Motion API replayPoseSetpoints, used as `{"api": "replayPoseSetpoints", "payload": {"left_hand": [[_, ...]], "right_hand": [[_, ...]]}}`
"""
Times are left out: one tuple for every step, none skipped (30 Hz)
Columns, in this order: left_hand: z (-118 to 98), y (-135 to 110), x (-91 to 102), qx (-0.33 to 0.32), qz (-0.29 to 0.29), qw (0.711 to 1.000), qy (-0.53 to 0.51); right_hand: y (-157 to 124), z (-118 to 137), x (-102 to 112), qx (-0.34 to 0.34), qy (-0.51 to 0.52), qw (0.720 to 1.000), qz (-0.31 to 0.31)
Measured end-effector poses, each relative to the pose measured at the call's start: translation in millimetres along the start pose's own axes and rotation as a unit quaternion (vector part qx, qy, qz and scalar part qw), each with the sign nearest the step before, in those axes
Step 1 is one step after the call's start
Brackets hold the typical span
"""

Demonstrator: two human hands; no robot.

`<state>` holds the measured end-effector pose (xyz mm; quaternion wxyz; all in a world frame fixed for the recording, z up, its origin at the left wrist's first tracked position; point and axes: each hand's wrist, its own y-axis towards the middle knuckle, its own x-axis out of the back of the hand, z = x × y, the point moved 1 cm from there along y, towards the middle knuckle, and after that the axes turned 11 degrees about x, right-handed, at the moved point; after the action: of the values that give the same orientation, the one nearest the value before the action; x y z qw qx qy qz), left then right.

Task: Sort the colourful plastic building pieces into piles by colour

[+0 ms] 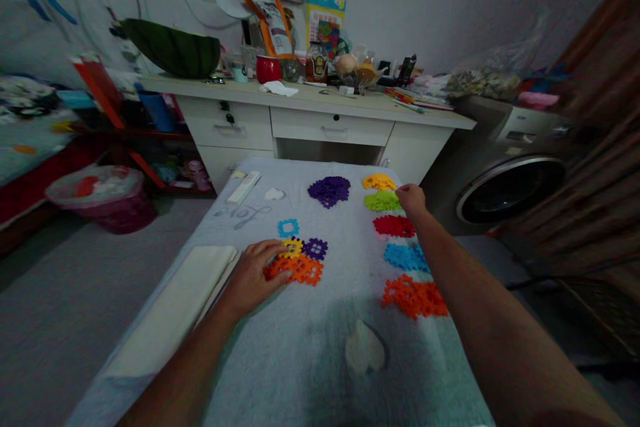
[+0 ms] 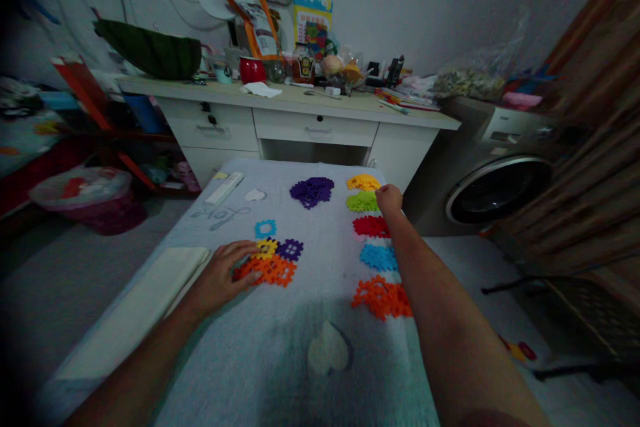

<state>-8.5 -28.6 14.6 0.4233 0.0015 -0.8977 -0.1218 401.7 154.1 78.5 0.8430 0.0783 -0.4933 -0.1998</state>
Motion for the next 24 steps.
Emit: {"api": "replayPoseSetpoints", "payload": {"left_hand": [[0, 0, 0.0, -0.002, -0.001, 1.000, 0.001], [0, 0, 0.0, -0.003, -0.002, 1.000, 0.003], [0, 0, 0.0, -0.003, -0.003, 1.000, 0.004], [-1, 0, 0.2, -0.002, -0.006, 1.000, 0.005], [-1, 0, 0.4, 0.001, -0.009, 1.000, 0.006], [-2, 0, 0.6, 0.005, -0.011, 1.000, 0.007], [-3, 0, 0.9, 0.010, -0.012, 1.000, 0.008], [-3, -1, 1.2, 0.015, -0.011, 1.000, 0.010], [-4, -1, 1.5, 0.020, -0.008, 1.000, 0.013], [-5, -1, 1.8, 0.023, -0.004, 1.000, 0.017], [-6, -1, 2.2, 0.026, -0.001, 0.999, 0.021], [-7, -2, 2.8, 0.028, 0.002, 0.999, 0.026], [-8, -2, 3.4, 0.030, 0.006, 0.999, 0.030], [-9, -3, 4.1, 0.032, 0.012, 0.999, 0.034], [-10, -3, 4.9, 0.035, 0.020, 0.999, 0.036], [-11, -4, 5.6, 0.038, 0.029, 0.998, 0.037], [-12, -4, 6.2, 0.042, 0.038, 0.998, 0.038], [-13, -5, 6.7, 0.045, 0.047, 0.997, 0.038], [-14, -5, 7.0, 0.048, 0.053, 0.997, 0.038], [-14, -6, 7.1, 0.051, 0.058, 0.996, 0.038], [-15, -6, 6.9, 0.052, 0.060, 0.996, 0.039], [-15, -6, 6.5, 0.054, 0.061, 0.996, 0.040], [-14, -6, 5.9, 0.055, 0.061, 0.996, 0.041], [-14, -5, 5.3, 0.056, 0.061, 0.996, 0.042]], "right_hand": [[-4, 4, 2, 0.001, 0.001, 1.000, -0.006], [-10, 10, 3, 0.006, 0.011, 1.000, -0.011], [-17, 18, 3, 0.020, 0.031, 0.999, -0.014], [-26, 28, 2, 0.044, 0.059, 0.997, -0.010], [-37, 39, 0, 0.071, 0.094, 0.993, 0.002], [-49, 51, -2, 0.106, 0.132, 0.985, 0.024], [-63, 64, -6, 0.136, 0.167, 0.974, 0.066], [-78, 76, -11, 0.165, 0.193, 0.961, 0.114], [-94, 89, -16, 0.204, 0.205, 0.941, 0.173], [-111, 101, -22, 0.241, 0.202, 0.923, 0.222], [-127, 111, -27, 0.274, 0.185, 0.907, 0.260], [-141, 120, -33, 0.312, 0.165, 0.892, 0.284], [-154, 127, -37, 0.351, 0.141, 0.878, 0.293], [-165, 132, -42, 0.376, 0.116, 0.871, 0.296], [-174, 136, -45, 0.391, 0.090, 0.868, 0.292], [-180, 138, -48, 0.395, 0.066, 0.871, 0.285], [-184, 139, -49, 0.389, 0.042, 0.877, 0.279], [-187, 139, -50, 0.379, 0.022, 0.883, 0.275], [-189, 139, -50, 0.369, 0.005, 0.889, 0.273], [-190, 139, -49, 0.361, -0.006, 0.891, 0.274], [-190, 139, -48, 0.356, -0.013, 0.893, 0.275], [-190, 138, -48, 0.353, -0.017, 0.895, 0.273], [-190, 138, -47, 0.350, -0.017, 0.897, 0.270], [-189, 137, -47, 0.347, -0.017, 0.899, 0.266]]}}
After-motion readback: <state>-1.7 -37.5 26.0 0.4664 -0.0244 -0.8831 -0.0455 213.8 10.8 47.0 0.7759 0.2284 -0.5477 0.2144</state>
